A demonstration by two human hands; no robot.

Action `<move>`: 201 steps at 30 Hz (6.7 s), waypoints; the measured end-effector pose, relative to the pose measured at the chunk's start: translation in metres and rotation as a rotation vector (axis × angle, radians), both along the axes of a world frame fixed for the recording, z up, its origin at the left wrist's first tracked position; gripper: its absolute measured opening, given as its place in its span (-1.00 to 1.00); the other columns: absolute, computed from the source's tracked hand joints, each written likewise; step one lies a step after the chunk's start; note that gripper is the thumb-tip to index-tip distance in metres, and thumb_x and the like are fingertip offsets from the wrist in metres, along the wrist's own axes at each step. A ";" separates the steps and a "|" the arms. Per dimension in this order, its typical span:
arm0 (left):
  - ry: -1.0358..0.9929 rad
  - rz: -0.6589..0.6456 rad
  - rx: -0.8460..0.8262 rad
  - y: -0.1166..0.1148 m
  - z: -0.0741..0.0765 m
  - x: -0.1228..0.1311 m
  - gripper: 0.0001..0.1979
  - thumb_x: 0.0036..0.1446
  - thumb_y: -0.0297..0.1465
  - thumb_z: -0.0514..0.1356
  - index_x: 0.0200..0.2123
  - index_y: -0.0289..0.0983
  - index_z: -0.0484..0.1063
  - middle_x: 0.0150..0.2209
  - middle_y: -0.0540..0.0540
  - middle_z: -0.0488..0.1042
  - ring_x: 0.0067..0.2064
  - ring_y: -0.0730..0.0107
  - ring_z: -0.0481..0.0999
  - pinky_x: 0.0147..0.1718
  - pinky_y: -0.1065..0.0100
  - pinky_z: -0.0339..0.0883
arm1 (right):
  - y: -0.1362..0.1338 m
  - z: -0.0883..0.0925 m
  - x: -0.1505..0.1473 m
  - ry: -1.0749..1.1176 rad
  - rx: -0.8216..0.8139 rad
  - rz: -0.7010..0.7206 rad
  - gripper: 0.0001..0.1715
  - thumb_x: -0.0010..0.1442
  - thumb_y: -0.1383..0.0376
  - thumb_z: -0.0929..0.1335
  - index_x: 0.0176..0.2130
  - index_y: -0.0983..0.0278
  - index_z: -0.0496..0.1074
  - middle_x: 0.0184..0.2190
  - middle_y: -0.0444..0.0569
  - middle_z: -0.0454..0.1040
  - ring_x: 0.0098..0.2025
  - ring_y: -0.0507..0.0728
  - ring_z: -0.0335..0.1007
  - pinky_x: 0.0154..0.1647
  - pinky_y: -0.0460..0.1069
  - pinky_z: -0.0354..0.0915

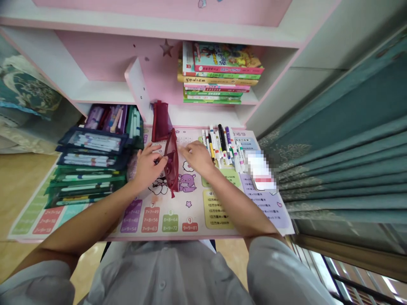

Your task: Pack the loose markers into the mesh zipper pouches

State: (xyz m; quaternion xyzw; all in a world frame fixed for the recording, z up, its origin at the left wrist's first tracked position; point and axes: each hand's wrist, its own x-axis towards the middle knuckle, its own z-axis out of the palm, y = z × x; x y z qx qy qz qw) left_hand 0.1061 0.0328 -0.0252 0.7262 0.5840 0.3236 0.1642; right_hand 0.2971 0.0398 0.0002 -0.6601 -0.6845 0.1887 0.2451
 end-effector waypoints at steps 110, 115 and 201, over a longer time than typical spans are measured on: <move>-0.127 -0.051 0.251 -0.009 -0.028 -0.004 -0.74 0.20 -0.32 0.23 -0.55 -0.21 0.40 0.01 -0.09 0.56 0.28 -0.04 0.33 0.26 -0.26 0.05 | -0.038 0.025 -0.029 -0.155 0.000 0.162 -0.71 0.05 0.30 0.42 -0.65 0.27 0.38 0.24 0.15 0.38 0.44 0.48 -0.06 0.36 0.45 0.01; -0.159 -0.053 0.267 -0.008 -0.031 -0.004 -0.71 0.21 -0.32 0.22 -0.56 -0.21 0.36 0.01 -0.10 0.56 0.28 -0.04 0.33 0.28 -0.26 0.00 | -0.035 0.015 -0.036 -0.288 -0.166 0.186 -0.68 0.18 0.20 0.36 -0.52 0.31 0.49 0.29 0.24 0.30 0.48 0.50 -0.19 0.34 0.48 0.00; -0.155 -0.060 0.254 -0.008 -0.031 -0.004 -0.71 0.22 -0.30 0.21 -0.55 -0.20 0.36 0.01 -0.08 0.56 0.29 0.00 0.31 0.28 -0.23 0.00 | -0.025 -0.005 -0.031 -0.219 -0.158 0.163 -0.82 0.12 0.20 0.44 -0.40 0.27 0.58 0.19 0.20 0.38 0.45 0.51 -0.11 0.34 0.49 -0.01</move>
